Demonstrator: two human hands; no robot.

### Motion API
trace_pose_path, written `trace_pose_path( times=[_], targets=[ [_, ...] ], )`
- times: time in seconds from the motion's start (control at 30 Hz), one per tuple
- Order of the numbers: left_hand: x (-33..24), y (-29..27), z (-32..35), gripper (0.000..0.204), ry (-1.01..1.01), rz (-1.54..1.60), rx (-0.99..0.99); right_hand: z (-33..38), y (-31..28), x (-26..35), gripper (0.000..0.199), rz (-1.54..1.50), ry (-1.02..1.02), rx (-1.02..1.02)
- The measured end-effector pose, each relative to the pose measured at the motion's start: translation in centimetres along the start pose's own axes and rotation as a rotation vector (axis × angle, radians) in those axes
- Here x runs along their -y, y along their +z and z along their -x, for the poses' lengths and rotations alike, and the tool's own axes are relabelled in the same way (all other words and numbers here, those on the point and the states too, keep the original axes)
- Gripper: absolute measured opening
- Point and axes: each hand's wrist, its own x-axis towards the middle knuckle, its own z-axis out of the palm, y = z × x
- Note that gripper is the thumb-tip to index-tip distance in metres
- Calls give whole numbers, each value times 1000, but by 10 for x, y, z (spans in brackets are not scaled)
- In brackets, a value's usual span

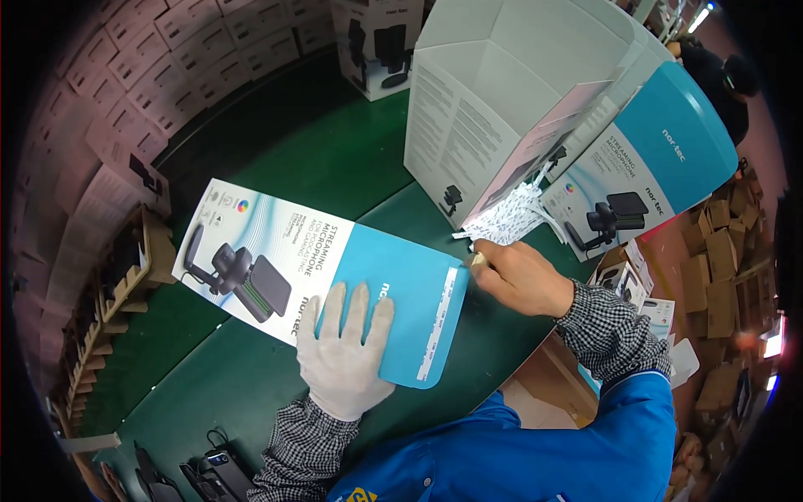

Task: The person packs electronic devices, instruction manuals, and foam packaging inserts into cardboard boxes by hand.

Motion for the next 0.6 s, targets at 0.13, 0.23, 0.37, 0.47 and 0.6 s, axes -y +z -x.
trace_pose_path(
  times=[0.13, 0.23, 0.37, 0.47, 0.6],
  targets=[
    [2, 2, -1, 46, 7, -13, 10, -6, 4, 1, 28, 73, -13, 26],
    [5, 5, 1, 46, 12, -26, 19, -11, 8, 0, 28, 154, -25, 52],
    [7, 13, 6, 47, -1, -3, -48, -19, 14, -9, 32, 62, -111, 129],
    [7, 13, 6, 46, 9, -15, -45, -25, 14, -14, 36, 33, -121, 155],
    [6, 13, 3, 47, 26, -14, -40, -21, 16, -26, 41, -23, -180, 123]
  ],
)
